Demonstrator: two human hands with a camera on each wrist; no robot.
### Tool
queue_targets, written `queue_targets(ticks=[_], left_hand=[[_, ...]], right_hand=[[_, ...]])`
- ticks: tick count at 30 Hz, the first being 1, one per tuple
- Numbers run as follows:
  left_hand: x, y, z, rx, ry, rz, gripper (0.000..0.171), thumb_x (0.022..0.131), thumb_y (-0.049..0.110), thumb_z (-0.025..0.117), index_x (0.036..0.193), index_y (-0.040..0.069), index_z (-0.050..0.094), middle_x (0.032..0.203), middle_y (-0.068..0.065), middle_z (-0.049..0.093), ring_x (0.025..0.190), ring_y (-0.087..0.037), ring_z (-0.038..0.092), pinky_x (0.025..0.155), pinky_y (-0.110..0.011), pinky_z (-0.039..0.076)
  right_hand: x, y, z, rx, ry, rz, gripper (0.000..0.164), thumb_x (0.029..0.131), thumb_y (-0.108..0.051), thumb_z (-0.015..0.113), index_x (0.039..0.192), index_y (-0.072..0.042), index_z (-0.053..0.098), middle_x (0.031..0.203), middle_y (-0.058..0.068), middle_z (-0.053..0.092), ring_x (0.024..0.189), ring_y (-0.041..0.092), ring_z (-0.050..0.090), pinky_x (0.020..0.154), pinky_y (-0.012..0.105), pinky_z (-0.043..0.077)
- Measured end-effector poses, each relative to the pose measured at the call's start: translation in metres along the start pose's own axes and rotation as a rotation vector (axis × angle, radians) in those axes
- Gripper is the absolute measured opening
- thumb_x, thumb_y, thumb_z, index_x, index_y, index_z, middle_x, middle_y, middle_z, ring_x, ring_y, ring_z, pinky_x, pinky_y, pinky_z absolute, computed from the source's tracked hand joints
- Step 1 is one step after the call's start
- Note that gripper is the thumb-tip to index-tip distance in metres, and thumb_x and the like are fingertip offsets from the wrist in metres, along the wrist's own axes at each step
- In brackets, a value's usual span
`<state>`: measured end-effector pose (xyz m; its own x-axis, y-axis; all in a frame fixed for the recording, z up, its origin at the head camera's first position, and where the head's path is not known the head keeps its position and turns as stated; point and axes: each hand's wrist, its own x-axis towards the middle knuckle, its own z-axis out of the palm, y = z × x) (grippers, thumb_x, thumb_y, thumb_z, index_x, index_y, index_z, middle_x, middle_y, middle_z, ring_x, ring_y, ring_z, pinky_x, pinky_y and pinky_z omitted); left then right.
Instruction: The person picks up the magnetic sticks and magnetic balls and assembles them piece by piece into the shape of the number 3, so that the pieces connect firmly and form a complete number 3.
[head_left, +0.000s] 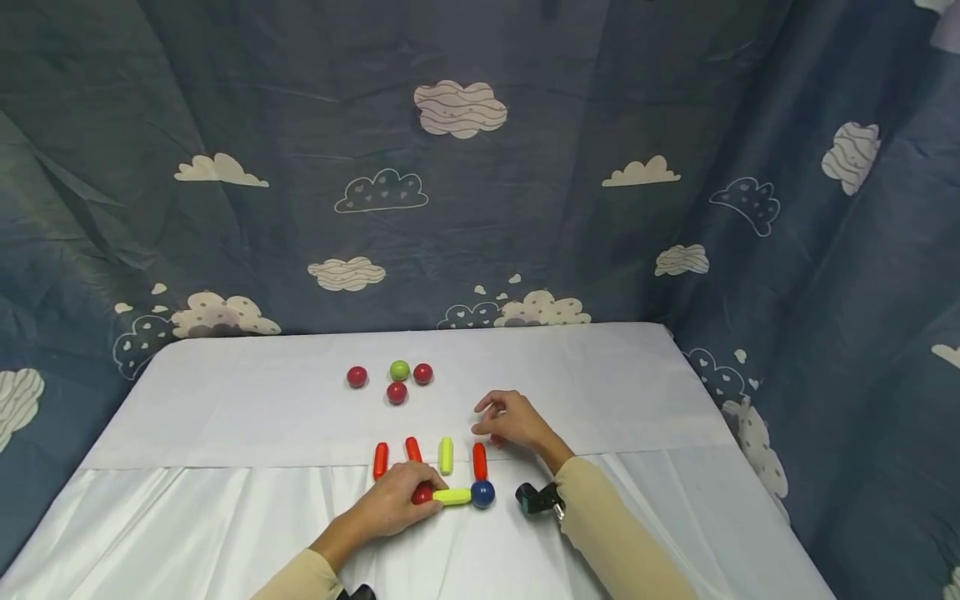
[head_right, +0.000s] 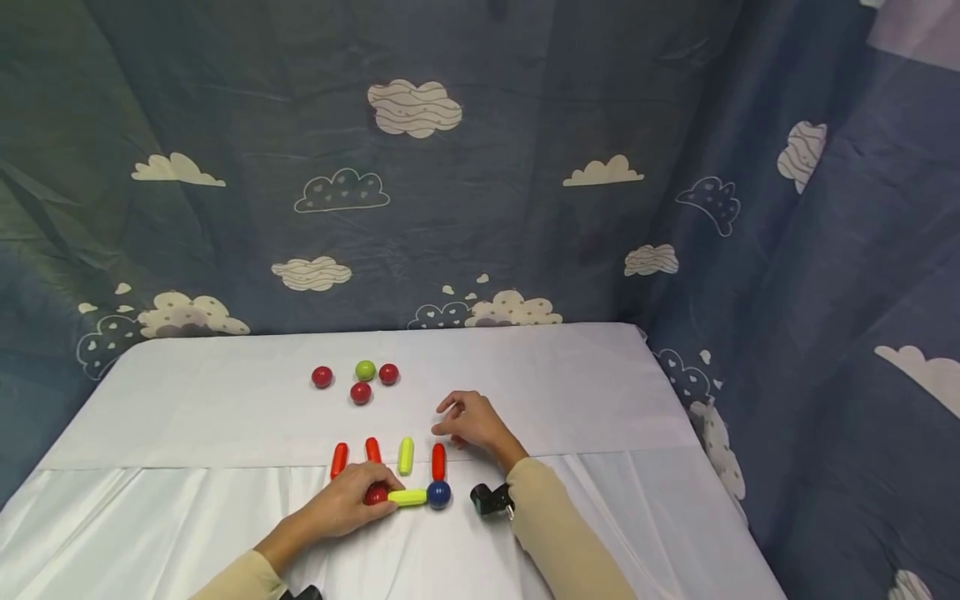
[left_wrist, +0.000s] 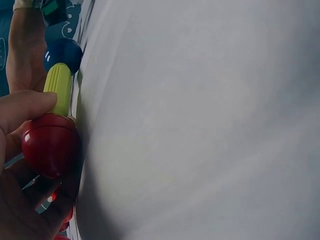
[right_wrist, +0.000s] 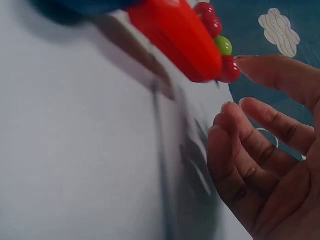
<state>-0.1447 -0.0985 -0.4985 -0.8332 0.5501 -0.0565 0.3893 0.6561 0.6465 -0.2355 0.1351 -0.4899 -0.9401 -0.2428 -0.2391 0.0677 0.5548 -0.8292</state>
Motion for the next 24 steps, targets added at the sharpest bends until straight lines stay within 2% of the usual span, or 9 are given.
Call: queue_targets(ticks=[11,24], left_hand=[[0.0,-0.001,0.002,0.007,0.007,0.0,0.013,0.083,0.021,0.073,0.096,0.02,0.07,0.095,0.01,0.064,0.088,-0.009,0.051,0.082,-0.035,0.043],[0.001,0.0,-0.001,0.0,-0.016,-0.002,0.013,0.084,0.021,0.073,0.096,0.02,0.068,0.094,0.013,0.062,0.087,-0.008,0.048,0.081,-0.033,0.043]], right_hand=[[0.045,-0.027,-0.005,-0.031,-0.032,-0.047,0.035,0.076,-0.009,0.081,0.108,-0.006,0.066,0.089,0.004,0.062,0.07,0.018,0.058,0.062,0.031,0.051],[0.088,-0.054,0.005,-0.023,-0.062,-0.072,0.034,0.076,-0.005,0.08,0.107,-0.008,0.066,0.101,0.007,0.06,0.079,0.019,0.058,0.068,0.028,0.05]])
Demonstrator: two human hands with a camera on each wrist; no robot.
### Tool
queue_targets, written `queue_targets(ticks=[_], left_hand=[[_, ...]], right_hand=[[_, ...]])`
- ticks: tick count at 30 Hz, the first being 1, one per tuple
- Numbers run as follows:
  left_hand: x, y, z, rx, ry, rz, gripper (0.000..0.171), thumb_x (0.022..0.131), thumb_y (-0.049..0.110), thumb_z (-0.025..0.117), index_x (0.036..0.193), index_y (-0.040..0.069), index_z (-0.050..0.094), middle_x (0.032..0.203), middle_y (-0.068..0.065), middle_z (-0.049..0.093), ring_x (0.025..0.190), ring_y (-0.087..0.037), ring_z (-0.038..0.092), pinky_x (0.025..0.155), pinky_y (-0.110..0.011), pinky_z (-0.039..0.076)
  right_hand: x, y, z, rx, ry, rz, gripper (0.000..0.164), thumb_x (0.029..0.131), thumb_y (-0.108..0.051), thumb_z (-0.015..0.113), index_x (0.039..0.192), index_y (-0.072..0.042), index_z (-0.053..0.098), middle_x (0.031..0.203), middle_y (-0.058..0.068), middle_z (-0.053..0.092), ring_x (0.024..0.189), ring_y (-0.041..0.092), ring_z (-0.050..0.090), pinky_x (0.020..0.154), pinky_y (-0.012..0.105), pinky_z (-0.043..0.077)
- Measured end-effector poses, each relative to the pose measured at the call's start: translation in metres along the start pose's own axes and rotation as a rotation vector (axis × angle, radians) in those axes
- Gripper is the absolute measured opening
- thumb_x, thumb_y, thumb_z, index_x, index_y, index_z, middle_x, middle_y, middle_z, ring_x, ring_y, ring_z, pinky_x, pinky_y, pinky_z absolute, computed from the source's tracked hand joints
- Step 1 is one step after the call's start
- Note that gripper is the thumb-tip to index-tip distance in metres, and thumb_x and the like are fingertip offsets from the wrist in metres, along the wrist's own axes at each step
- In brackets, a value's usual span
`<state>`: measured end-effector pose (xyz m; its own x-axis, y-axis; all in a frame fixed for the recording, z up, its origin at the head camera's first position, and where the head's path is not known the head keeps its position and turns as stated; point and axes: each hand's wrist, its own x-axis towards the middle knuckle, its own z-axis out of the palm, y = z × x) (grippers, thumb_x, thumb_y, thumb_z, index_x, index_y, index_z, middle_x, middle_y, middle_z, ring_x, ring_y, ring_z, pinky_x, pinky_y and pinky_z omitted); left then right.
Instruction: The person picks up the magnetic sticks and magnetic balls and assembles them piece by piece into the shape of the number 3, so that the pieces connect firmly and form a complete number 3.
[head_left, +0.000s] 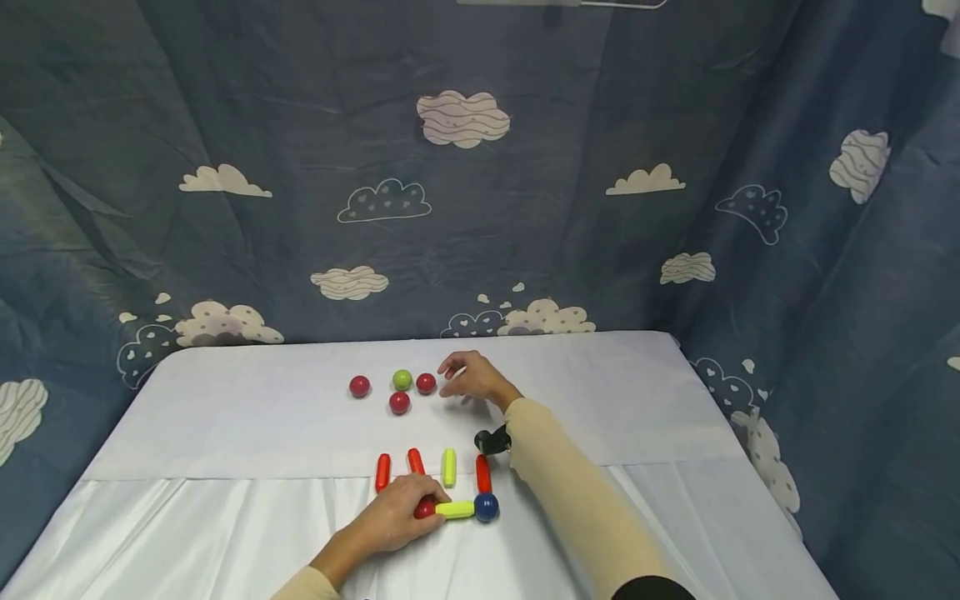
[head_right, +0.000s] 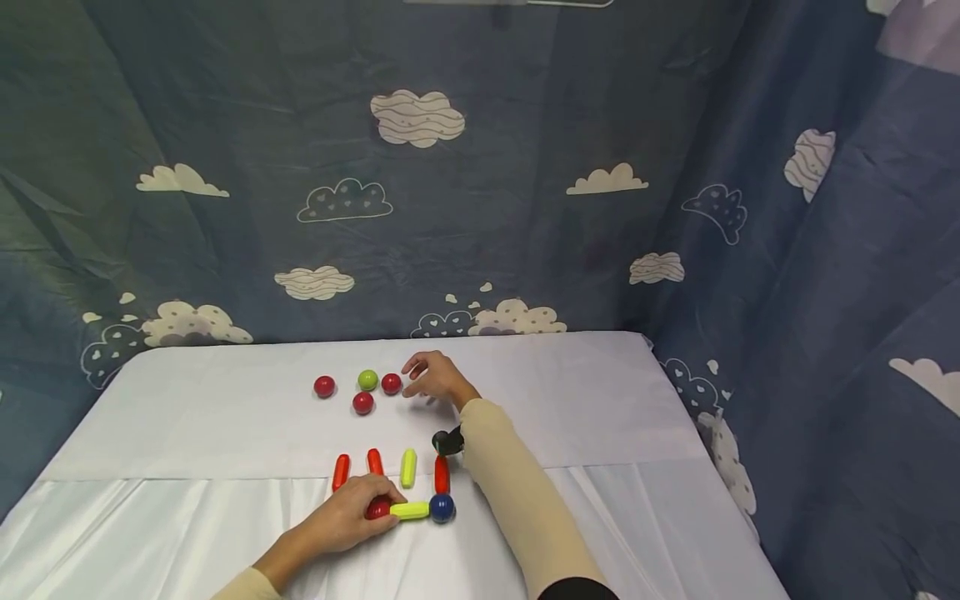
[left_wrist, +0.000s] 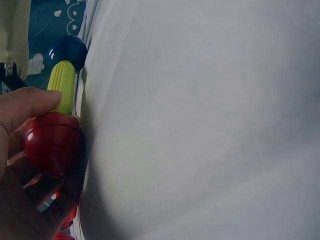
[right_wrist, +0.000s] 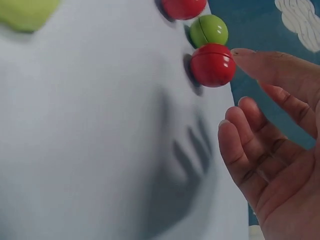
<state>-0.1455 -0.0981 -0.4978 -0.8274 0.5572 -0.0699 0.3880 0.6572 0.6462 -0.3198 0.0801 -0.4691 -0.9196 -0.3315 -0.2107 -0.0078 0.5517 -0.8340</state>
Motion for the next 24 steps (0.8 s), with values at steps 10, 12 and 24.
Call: queue_targets(ticks=[10,12,24], left_hand=[[-0.001,-0.002,0.001,0.009,0.0,0.004,0.015,0.084,0.023,0.073,0.098,0.021,0.067,0.097,0.012,0.062,0.092,-0.009,0.051,0.086,-0.036,0.044],[-0.002,-0.002,0.001,0.006,-0.007,-0.002,0.015,0.085,0.024,0.073,0.099,0.021,0.067,0.098,0.011,0.062,0.094,-0.009,0.052,0.087,-0.037,0.045],[-0.001,-0.003,-0.002,0.023,-0.013,0.007,0.016,0.085,0.022,0.073,0.099,0.021,0.068,0.098,0.013,0.063,0.092,-0.008,0.052,0.088,-0.037,0.045]], right_hand=[[0.019,-0.001,0.012,0.005,0.029,0.048,0.042,0.072,-0.002,0.081,0.109,-0.013,0.064,0.105,0.006,0.058,0.093,0.022,0.053,0.082,0.036,0.046],[0.023,-0.001,0.015,-0.023,0.027,0.042,0.043,0.071,-0.003,0.082,0.109,-0.013,0.063,0.104,0.005,0.059,0.094,0.022,0.053,0.086,0.037,0.043],[0.033,-0.007,0.027,-0.137,-0.029,-0.01,0.044,0.07,-0.004,0.083,0.11,-0.011,0.064,0.101,0.007,0.061,0.092,0.02,0.055,0.087,0.036,0.043]])
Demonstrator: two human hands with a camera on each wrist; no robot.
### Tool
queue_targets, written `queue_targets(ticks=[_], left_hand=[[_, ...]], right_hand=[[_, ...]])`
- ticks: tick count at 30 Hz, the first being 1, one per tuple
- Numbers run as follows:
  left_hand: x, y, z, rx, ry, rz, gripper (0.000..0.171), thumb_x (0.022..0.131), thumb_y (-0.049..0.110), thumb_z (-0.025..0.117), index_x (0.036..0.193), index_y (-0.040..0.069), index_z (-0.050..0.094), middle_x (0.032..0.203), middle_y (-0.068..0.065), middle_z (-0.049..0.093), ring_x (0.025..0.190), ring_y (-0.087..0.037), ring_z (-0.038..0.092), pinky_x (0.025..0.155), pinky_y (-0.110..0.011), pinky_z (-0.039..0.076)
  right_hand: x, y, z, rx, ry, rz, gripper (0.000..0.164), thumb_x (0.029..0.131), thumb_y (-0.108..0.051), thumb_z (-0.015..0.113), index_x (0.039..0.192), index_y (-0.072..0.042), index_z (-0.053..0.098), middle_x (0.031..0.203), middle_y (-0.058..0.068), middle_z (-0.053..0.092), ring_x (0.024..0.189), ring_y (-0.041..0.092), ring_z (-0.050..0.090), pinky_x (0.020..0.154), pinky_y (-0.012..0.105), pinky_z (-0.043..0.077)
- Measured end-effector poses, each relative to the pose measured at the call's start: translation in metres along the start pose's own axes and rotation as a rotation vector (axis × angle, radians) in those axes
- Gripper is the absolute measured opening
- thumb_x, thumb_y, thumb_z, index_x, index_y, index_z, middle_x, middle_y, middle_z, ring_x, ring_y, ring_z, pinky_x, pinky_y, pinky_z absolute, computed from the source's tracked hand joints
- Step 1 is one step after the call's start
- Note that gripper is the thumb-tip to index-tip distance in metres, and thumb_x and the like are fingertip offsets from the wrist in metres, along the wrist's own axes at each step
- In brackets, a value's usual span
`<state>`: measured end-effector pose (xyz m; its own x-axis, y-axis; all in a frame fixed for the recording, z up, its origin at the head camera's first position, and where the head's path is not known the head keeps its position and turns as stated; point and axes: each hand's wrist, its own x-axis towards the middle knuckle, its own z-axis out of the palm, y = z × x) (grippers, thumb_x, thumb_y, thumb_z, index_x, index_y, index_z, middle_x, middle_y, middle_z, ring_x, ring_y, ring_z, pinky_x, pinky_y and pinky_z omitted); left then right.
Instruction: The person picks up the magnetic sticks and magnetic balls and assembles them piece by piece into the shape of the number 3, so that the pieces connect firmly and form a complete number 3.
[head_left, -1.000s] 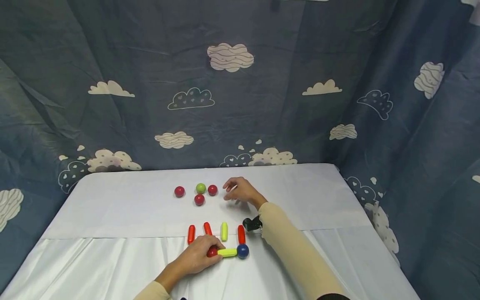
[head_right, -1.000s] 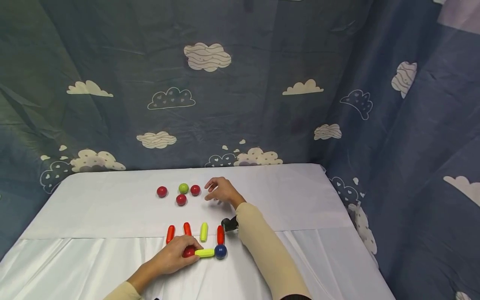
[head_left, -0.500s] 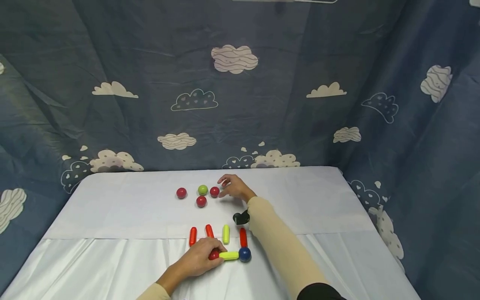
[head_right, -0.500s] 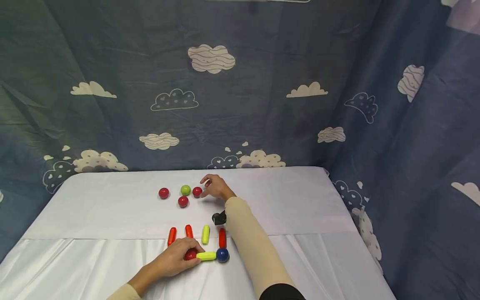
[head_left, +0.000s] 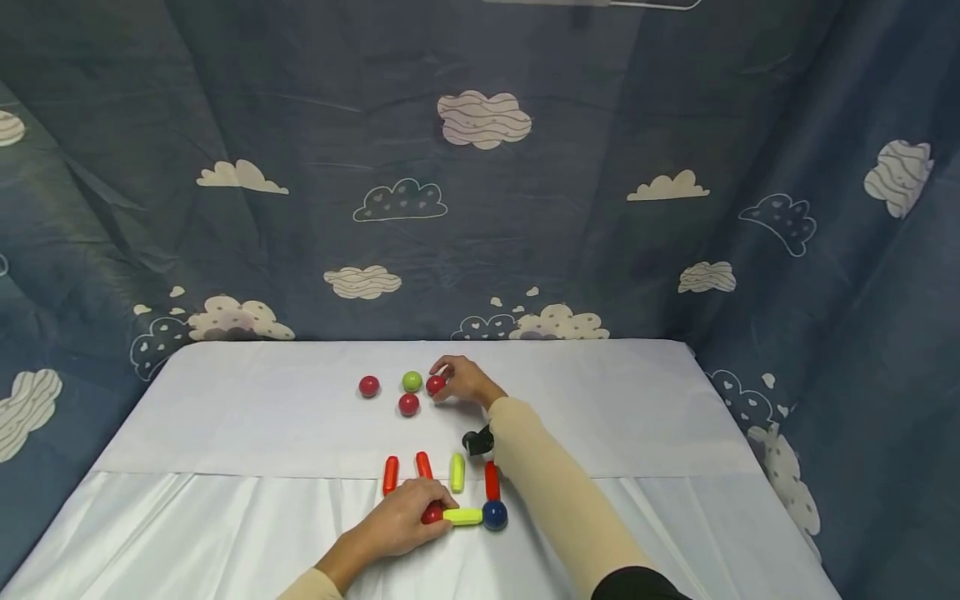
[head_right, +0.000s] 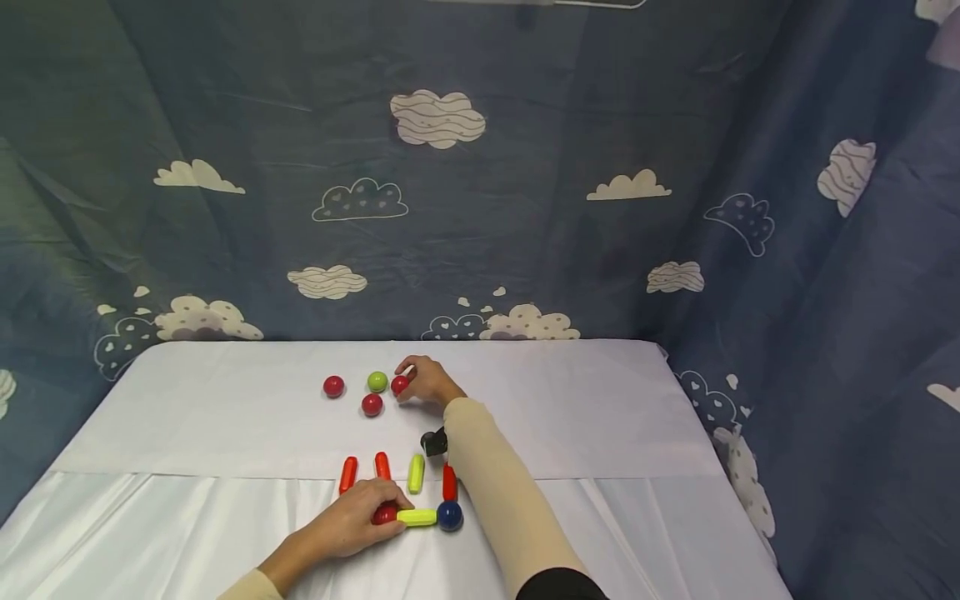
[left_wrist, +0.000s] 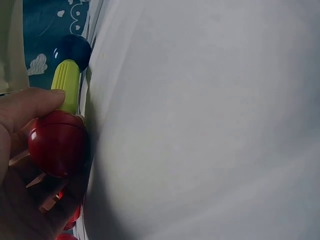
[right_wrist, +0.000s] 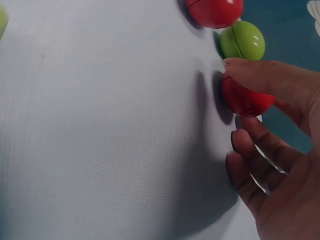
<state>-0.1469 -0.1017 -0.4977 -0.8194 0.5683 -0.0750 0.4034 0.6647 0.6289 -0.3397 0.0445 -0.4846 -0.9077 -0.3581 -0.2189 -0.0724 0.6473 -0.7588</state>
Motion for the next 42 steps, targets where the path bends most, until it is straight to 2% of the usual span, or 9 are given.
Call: queue_targets(ticks=[7,14,21,30,35,42], left_hand=[[0.002,0.004,0.004,-0.007,-0.014,-0.013,0.015,0.085,0.024,0.072,0.1,0.021,0.068,0.099,0.013,0.063,0.092,-0.007,0.051,0.089,-0.038,0.045],[0.004,0.007,0.005,0.005,-0.001,0.0,0.015,0.084,0.021,0.073,0.098,0.02,0.069,0.097,0.013,0.064,0.091,-0.007,0.052,0.088,-0.037,0.045],[0.003,0.007,0.004,0.001,-0.006,-0.01,0.015,0.084,0.022,0.073,0.099,0.019,0.069,0.098,0.012,0.064,0.092,-0.009,0.052,0.089,-0.039,0.045],[0.002,0.004,0.003,-0.016,0.001,-0.023,0.015,0.084,0.023,0.073,0.098,0.02,0.069,0.099,0.009,0.065,0.094,-0.01,0.053,0.088,-0.039,0.045],[0.0,0.004,0.002,-0.014,0.002,-0.029,0.014,0.084,0.023,0.073,0.097,0.02,0.069,0.1,0.008,0.065,0.094,-0.012,0.053,0.088,-0.041,0.045],[-0.001,0.003,0.002,0.012,0.035,0.004,0.015,0.084,0.021,0.073,0.097,0.019,0.068,0.1,0.007,0.065,0.095,-0.014,0.054,0.09,-0.041,0.044]], right_hand=[[-0.005,0.0,0.0,-0.068,-0.013,0.023,0.04,0.074,-0.004,0.081,0.109,-0.012,0.065,0.104,0.008,0.06,0.094,0.021,0.054,0.089,0.036,0.045],[-0.007,0.004,-0.004,-0.065,0.007,0.029,0.035,0.073,-0.003,0.081,0.103,-0.012,0.064,0.101,0.007,0.06,0.093,0.021,0.055,0.087,0.035,0.046],[-0.012,0.009,-0.008,-0.076,0.032,0.06,0.033,0.074,-0.01,0.082,0.1,-0.011,0.062,0.1,0.005,0.059,0.093,0.021,0.054,0.086,0.035,0.046],[-0.023,0.018,-0.013,0.064,0.042,0.082,0.028,0.08,-0.012,0.077,0.103,-0.009,0.061,0.098,0.007,0.059,0.079,0.019,0.059,0.067,0.026,0.05],[-0.033,0.02,-0.016,0.118,0.035,0.092,0.027,0.081,-0.012,0.075,0.104,-0.008,0.061,0.103,0.008,0.059,0.078,0.018,0.06,0.067,0.027,0.052],[-0.046,0.031,-0.018,0.153,0.053,0.088,0.027,0.082,-0.013,0.074,0.107,-0.009,0.063,0.104,0.01,0.06,0.077,0.018,0.062,0.068,0.027,0.053]])
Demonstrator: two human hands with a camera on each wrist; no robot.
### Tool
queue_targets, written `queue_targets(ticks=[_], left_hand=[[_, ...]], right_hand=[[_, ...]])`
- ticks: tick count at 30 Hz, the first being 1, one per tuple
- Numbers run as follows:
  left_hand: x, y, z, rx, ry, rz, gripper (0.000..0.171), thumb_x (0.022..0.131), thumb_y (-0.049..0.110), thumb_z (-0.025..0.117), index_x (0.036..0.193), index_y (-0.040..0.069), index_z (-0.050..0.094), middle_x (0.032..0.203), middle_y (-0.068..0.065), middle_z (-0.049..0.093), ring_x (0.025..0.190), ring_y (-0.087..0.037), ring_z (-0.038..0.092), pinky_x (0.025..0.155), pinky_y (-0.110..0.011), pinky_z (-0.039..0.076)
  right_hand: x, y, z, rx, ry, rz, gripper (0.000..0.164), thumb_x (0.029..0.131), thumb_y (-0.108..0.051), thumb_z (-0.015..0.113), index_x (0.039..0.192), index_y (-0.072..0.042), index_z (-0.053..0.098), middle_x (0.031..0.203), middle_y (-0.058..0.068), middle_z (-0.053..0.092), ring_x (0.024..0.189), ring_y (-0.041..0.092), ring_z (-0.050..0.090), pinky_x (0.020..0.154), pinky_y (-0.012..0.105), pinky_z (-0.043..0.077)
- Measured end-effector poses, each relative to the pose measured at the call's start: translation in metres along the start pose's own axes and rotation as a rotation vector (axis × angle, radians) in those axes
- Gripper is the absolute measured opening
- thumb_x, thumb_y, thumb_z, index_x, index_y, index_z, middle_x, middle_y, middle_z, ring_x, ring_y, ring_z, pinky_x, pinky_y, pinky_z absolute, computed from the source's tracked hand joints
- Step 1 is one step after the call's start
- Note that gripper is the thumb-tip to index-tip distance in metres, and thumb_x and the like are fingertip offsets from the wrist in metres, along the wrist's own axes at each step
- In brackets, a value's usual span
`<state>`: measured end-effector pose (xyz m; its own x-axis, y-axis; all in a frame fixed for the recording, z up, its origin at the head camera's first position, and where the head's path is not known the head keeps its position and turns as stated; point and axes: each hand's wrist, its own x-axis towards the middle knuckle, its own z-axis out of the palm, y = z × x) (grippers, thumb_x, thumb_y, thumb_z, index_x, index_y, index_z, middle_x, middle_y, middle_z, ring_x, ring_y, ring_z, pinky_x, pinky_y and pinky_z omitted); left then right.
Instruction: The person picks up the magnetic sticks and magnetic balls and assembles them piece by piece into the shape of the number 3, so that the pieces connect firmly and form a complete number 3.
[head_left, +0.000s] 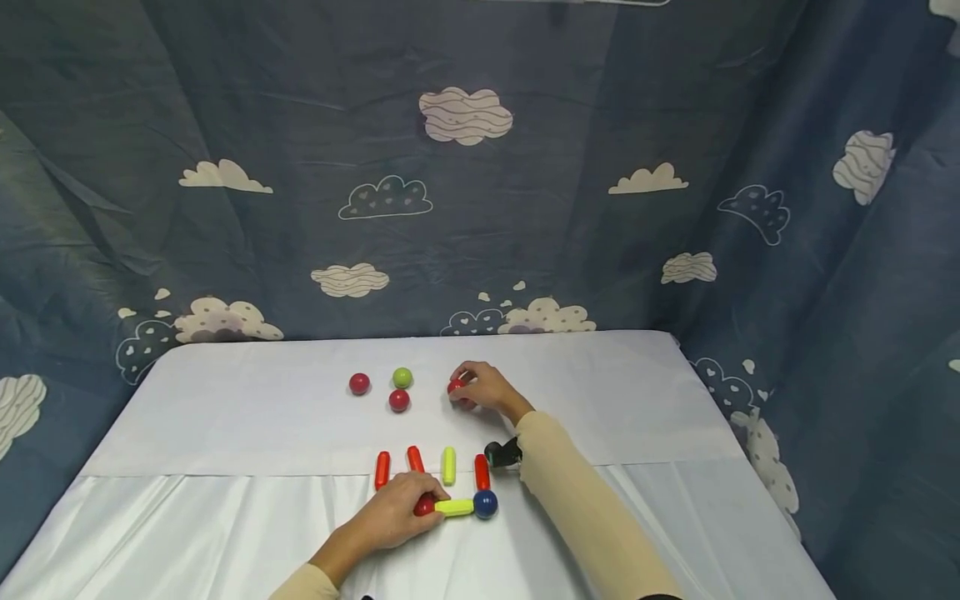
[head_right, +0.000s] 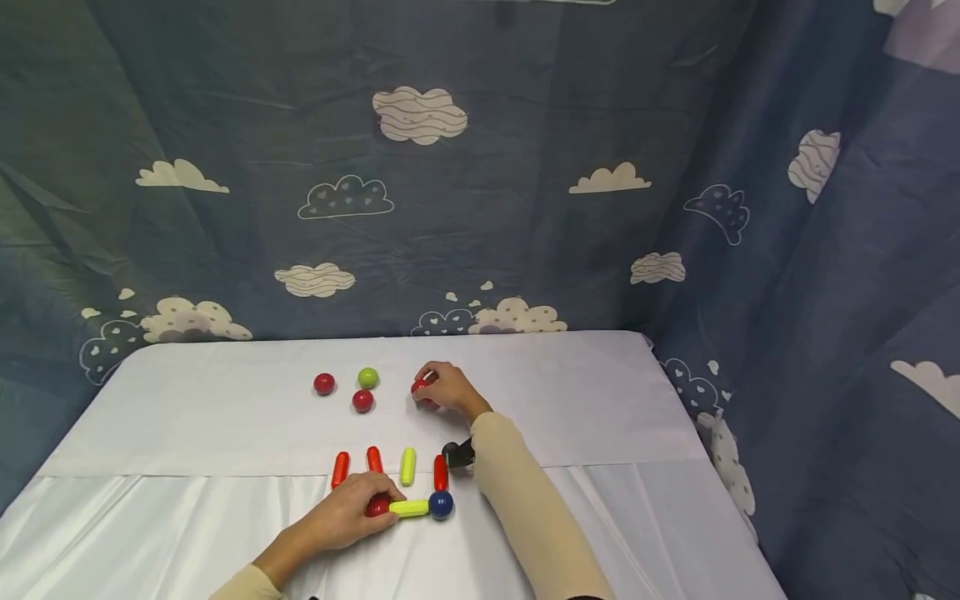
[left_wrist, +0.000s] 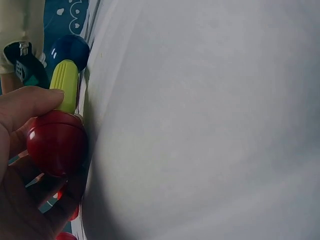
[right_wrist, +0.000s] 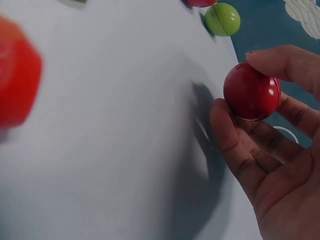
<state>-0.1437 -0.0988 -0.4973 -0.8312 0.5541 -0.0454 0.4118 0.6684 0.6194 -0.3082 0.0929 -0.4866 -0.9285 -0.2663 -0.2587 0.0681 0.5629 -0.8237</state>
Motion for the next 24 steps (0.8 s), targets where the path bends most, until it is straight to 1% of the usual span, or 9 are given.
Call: queue_targets(ticks=[5,10,15,18,22,24], left_hand=[[0.0,-0.001,0.002,0.006,0.014,0.021,0.014,0.084,0.021,0.073,0.096,0.019,0.068,0.1,0.007,0.066,0.096,-0.015,0.055,0.09,-0.042,0.044],[0.0,-0.002,0.003,0.003,0.009,0.007,0.014,0.084,0.022,0.073,0.096,0.019,0.067,0.1,0.007,0.065,0.095,-0.014,0.053,0.09,-0.042,0.044],[0.0,-0.002,0.003,0.004,0.004,0.008,0.014,0.084,0.022,0.073,0.097,0.019,0.067,0.1,0.008,0.065,0.094,-0.013,0.053,0.089,-0.042,0.044],[0.001,-0.002,0.003,0.005,0.003,0.012,0.014,0.084,0.022,0.073,0.096,0.019,0.067,0.1,0.008,0.065,0.093,-0.012,0.053,0.089,-0.042,0.044],[0.001,-0.002,0.003,0.006,0.001,0.011,0.014,0.084,0.022,0.073,0.097,0.019,0.068,0.1,0.007,0.065,0.091,-0.011,0.052,0.087,-0.041,0.045],[0.002,-0.002,0.003,0.005,0.003,0.01,0.014,0.084,0.022,0.073,0.097,0.019,0.068,0.099,0.007,0.065,0.089,-0.01,0.052,0.086,-0.04,0.045]], right_hand=[[-0.01,0.007,-0.001,0.01,0.02,0.014,0.027,0.082,-0.016,0.075,0.106,-0.01,0.063,0.106,0.008,0.06,0.08,0.019,0.059,0.068,0.027,0.052],[-0.022,0.012,-0.001,0.016,0.006,-0.013,0.027,0.083,-0.017,0.075,0.107,-0.01,0.064,0.101,0.008,0.061,0.072,0.018,0.06,0.062,0.027,0.052],[-0.034,0.017,-0.001,-0.009,0.01,-0.04,0.024,0.083,-0.019,0.075,0.102,-0.009,0.065,0.1,0.007,0.06,0.065,0.017,0.057,0.057,0.027,0.049],[-0.042,0.02,-0.001,-0.018,0.007,-0.036,0.022,0.083,-0.02,0.075,0.1,-0.009,0.066,0.099,0.007,0.06,0.062,0.017,0.055,0.055,0.027,0.049],[-0.05,0.024,0.0,-0.001,-0.015,-0.039,0.02,0.083,-0.02,0.075,0.1,-0.01,0.067,0.098,0.007,0.06,0.06,0.016,0.054,0.054,0.028,0.05],[-0.053,0.026,0.0,-0.001,-0.022,-0.053,0.02,0.083,-0.02,0.075,0.099,-0.011,0.066,0.097,0.006,0.06,0.059,0.016,0.054,0.053,0.028,0.051]])
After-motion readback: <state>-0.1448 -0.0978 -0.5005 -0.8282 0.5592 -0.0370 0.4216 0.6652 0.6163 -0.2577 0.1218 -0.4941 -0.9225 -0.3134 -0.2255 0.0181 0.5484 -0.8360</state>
